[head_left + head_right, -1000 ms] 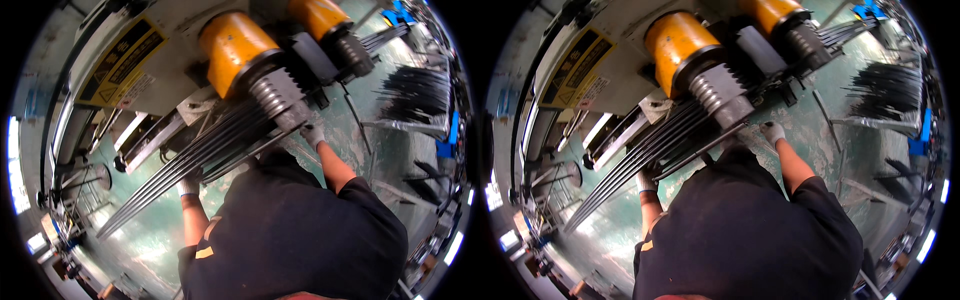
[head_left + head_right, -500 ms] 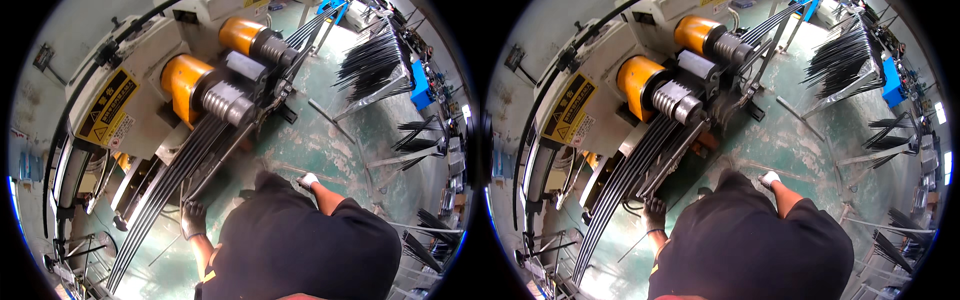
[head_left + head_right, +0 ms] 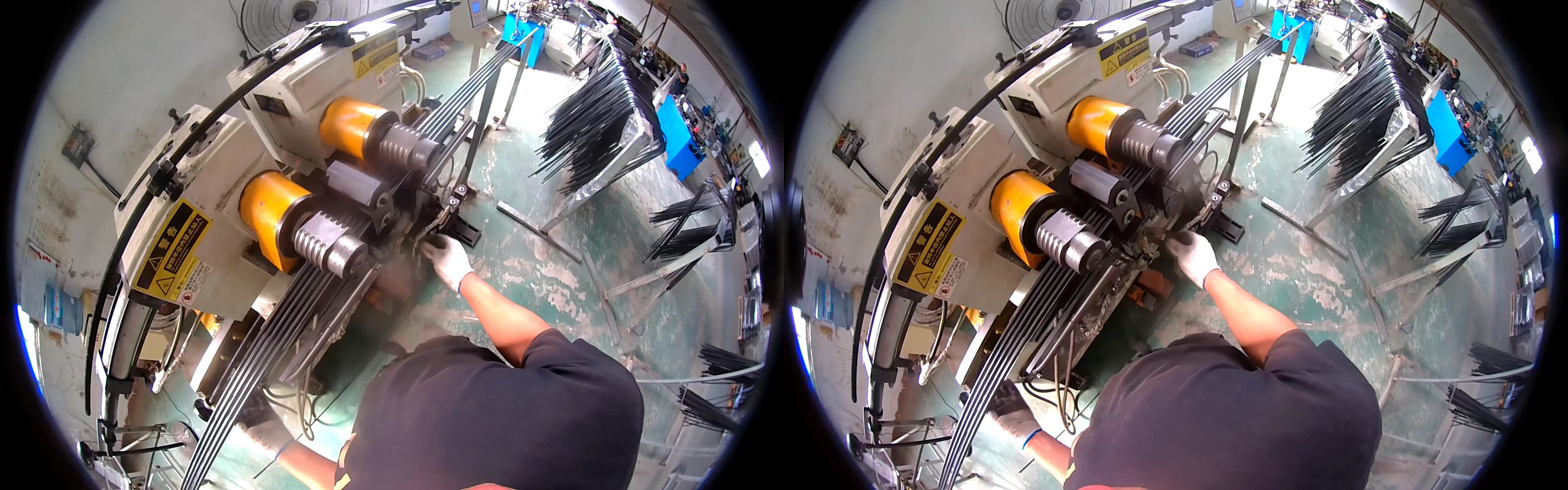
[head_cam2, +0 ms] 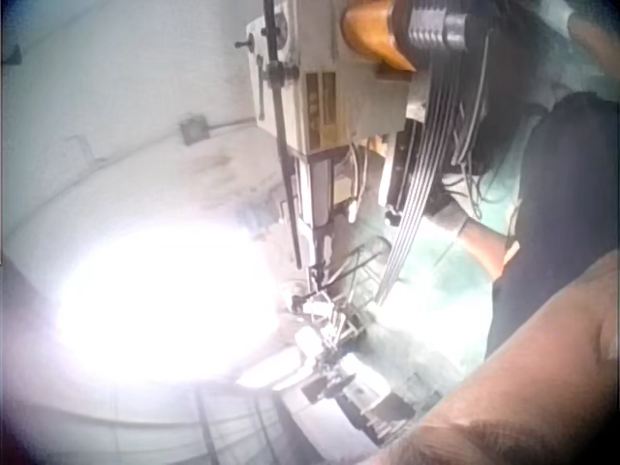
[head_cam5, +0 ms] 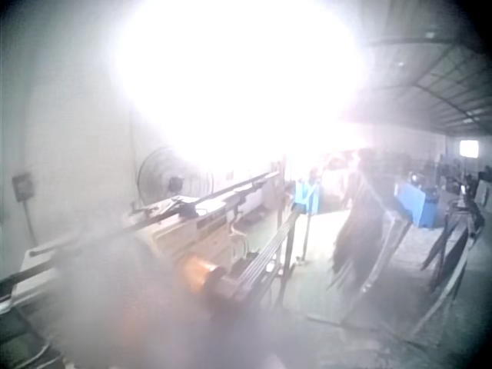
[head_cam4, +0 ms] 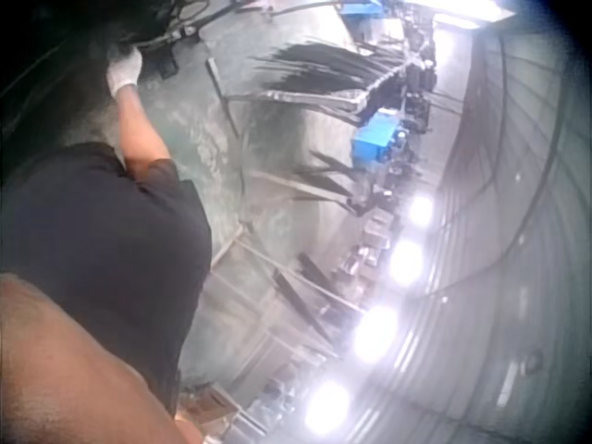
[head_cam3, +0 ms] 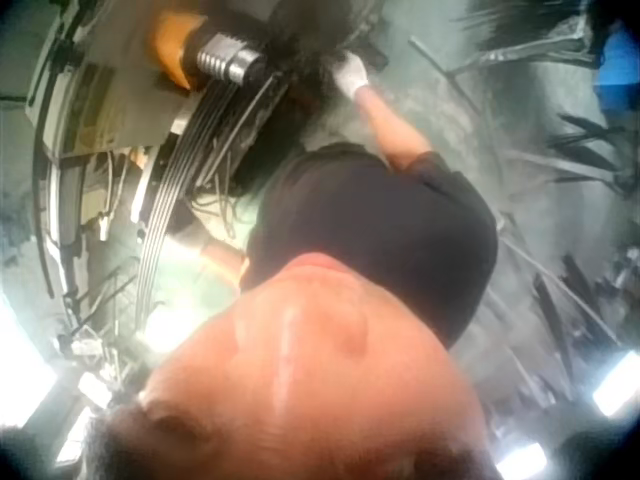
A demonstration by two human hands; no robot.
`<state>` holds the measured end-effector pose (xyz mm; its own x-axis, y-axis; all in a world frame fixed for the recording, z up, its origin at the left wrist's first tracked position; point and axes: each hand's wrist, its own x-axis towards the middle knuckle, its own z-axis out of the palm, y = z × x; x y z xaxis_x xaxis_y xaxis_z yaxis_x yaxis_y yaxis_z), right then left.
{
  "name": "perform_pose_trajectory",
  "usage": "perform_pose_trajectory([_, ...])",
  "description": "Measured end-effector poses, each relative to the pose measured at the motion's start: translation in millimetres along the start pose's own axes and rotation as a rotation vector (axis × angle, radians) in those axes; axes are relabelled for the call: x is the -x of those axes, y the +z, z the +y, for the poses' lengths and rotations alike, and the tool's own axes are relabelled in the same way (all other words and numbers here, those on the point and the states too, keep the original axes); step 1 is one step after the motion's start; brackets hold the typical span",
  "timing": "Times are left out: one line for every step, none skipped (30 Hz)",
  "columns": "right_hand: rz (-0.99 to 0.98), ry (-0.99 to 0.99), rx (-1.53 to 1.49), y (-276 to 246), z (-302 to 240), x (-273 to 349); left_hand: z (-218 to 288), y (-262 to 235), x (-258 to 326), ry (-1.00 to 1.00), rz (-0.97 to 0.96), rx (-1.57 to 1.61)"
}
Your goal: The person repeatedly feeds long black metal rods into a bending machine, guides them through rollers, and removes the bent pieces. The bent rods are stacked on a nearby rack. The person wears gloves and uses both hands to handle the rods and operate the machine.
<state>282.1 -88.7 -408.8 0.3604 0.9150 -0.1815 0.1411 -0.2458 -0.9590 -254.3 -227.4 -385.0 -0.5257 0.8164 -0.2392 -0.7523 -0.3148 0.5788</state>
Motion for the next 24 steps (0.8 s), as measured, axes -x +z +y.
perform_pose_trajectory([0.005,-0.016,-0.112,1,-5,-9,5,-9,-5,0.028,-0.109,-0.018])
perform_pose_trajectory([-0.014,-0.067,-0.203,6,-22,-11,5,9,-11,0.111,0.224,0.077])
perform_pose_trajectory([-0.026,-0.116,-0.296,8,-49,-5,3,23,-4,0.149,0.271,0.092])
perform_pose_trajectory([-0.030,-0.168,-0.391,6,-66,-4,1,37,6,0.181,0.311,0.109])
perform_pose_trajectory([-0.049,-0.090,-0.375,2,-71,-10,5,44,17,0.138,0.210,0.120])
perform_pose_trajectory([-0.004,-0.188,-0.360,6,-67,-21,9,66,36,0.152,0.110,0.116])
perform_pose_trajectory([-0.004,-0.183,-0.432,9,-63,-32,22,44,16,-0.178,-0.114,0.755])
perform_pose_trajectory([-0.023,-0.175,-0.501,15,-64,-38,33,37,14,-0.212,-0.209,0.893])
perform_pose_trajectory([-0.039,-0.210,-0.522,20,-65,-46,40,51,20,-0.263,-0.302,1.020])
perform_pose_trajectory([-0.046,-0.157,-0.590,23,-66,-53,53,67,28,-0.027,-0.254,0.653])
perform_pose_trajectory([-0.054,-0.103,-0.664,28,-69,-59,65,115,48,0.202,-0.201,0.278])
perform_pose_trajectory([-0.059,-0.054,-0.735,31,-74,-65,73,160,64,0.421,-0.143,-0.095])
perform_pose_trajectory([-0.043,-0.023,-0.762,32,-71,-78,72,207,72,0.541,-0.059,-0.181])
perform_pose_trajectory([-0.023,-0.039,-0.749,37,-76,-82,73,239,80,0.668,0.033,-0.273])
perform_pose_trajectory([-0.003,-0.055,-0.743,41,-83,-84,84,244,74,0.673,-0.013,-0.366])
perform_pose_trajectory([0.019,-0.072,-0.737,45,-91,-86,96,249,64,0.808,0.008,-0.469])
perform_pose_trajectory([0.010,-0.055,-0.787,47,-90,-94,98,263,57,0.783,-0.002,-0.540])
perform_pose_trajectory([-0.009,-0.034,-0.832,51,-98,-95,99,280,59,0.762,-0.003,-0.617])
perform_pose_trajectory([-0.005,-0.037,-0.787,50,-103,-95,93,294,63,0.833,-0.060,-0.665])
perform_pose_trajectory([-0.005,-0.037,-0.743,49,-116,-89,88,311,64,0.819,-0.049,-0.689])
perform_pose_trajectory([0.013,-0.058,-0.778,52,-116,-103,77,334,67,0.795,-0.048,-0.708])
perform_pose_trajectory([0.002,-0.039,-0.816,51,-109,-109,62,354,72,0.794,-0.036,-0.727])
perform_pose_trajectory([-0.033,-0.069,-0.827,50,-111,-108,60,366,67,0.848,-0.132,-0.745])
perform_pose_trajectory([-0.069,-0.099,-0.837,49,-113,-108,50,379,74,0.876,-0.101,-0.754])
